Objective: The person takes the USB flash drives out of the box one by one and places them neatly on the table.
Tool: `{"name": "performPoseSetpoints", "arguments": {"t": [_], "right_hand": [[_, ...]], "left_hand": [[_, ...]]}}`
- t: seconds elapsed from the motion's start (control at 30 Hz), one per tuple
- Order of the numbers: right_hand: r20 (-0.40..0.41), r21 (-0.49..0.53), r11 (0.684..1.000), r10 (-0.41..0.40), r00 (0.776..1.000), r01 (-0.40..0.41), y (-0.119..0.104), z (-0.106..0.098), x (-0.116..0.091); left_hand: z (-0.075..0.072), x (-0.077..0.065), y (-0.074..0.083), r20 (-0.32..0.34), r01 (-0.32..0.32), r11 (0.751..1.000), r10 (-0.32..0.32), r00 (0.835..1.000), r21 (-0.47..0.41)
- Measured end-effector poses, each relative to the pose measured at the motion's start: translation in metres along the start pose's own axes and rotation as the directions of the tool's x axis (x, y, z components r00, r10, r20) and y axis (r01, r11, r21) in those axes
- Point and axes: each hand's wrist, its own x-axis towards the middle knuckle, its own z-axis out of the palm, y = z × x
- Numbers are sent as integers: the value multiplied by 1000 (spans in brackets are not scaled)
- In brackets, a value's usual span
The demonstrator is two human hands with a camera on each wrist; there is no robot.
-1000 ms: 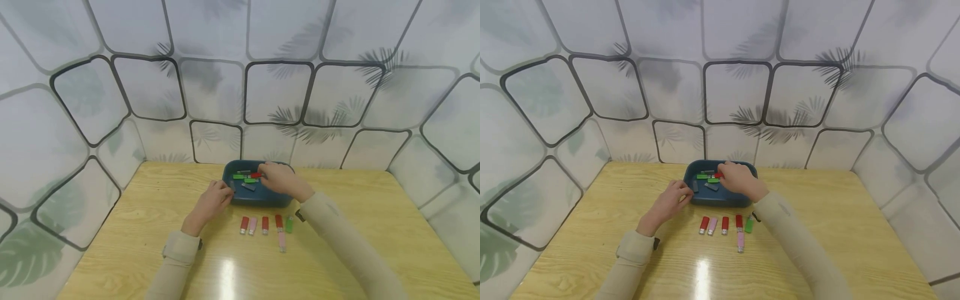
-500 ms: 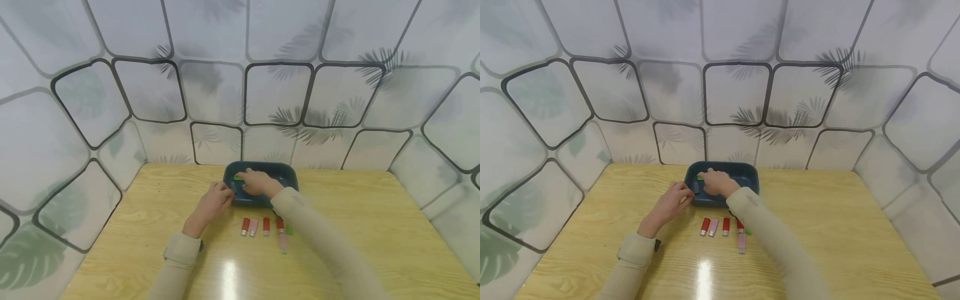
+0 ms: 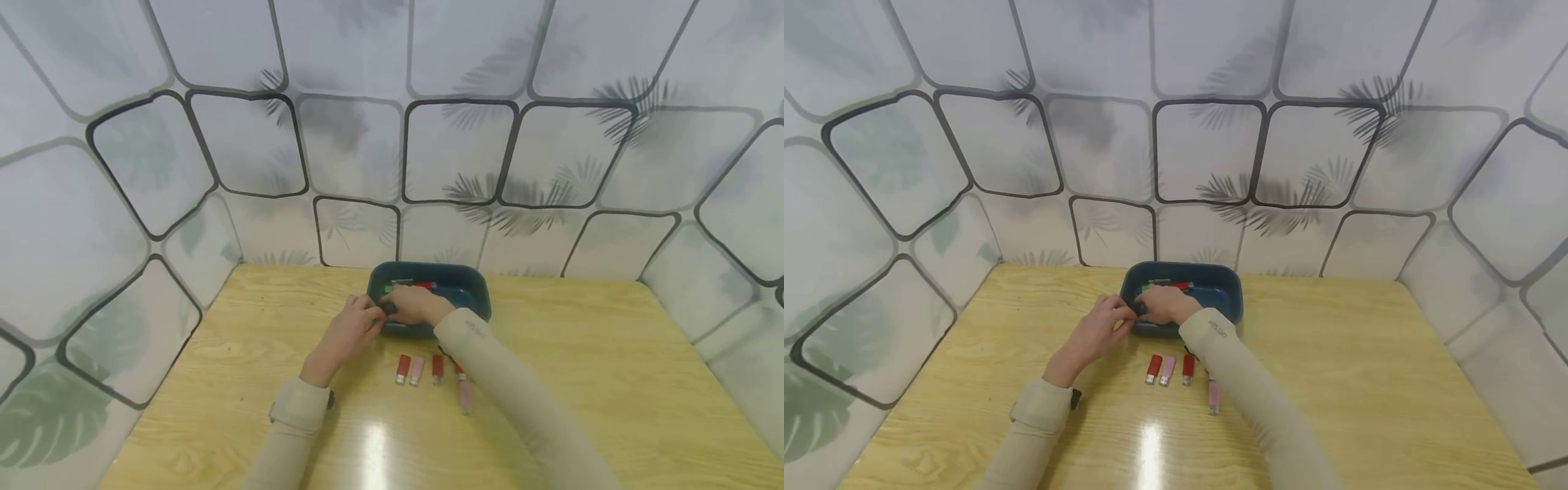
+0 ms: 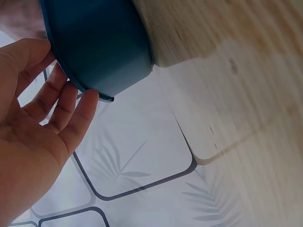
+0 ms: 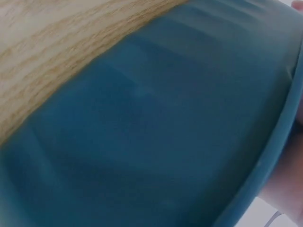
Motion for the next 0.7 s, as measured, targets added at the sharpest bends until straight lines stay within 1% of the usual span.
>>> {"name": "performPoseSetpoints", "arguments": {"t": [0.17, 0.4, 0.5, 0.6, 0.7], "right_hand": [[-1, 16, 1000, 5, 1000, -5, -2, -1, 3], [-3, 32, 998, 50, 999, -50, -4, 2, 8], [-14, 31, 998, 64, 998, -63, -3, 4, 9], [-45, 21, 997, 73, 996, -72, -2, 6, 10], [-93, 16, 996, 87, 992, -85, 0, 8, 11]], "left_hand": [[-1, 1, -1, 3, -2, 1000, 2, 1000, -3], [0, 0, -2, -10, -11, 1000, 11, 1000, 2], [0, 0, -3, -2, -12, 1000, 12, 1000, 3], [0, 1, -3, -2, -13, 1000, 13, 1000, -2], [0, 1, -2, 0, -5, 1000, 5, 1000, -6]]}}
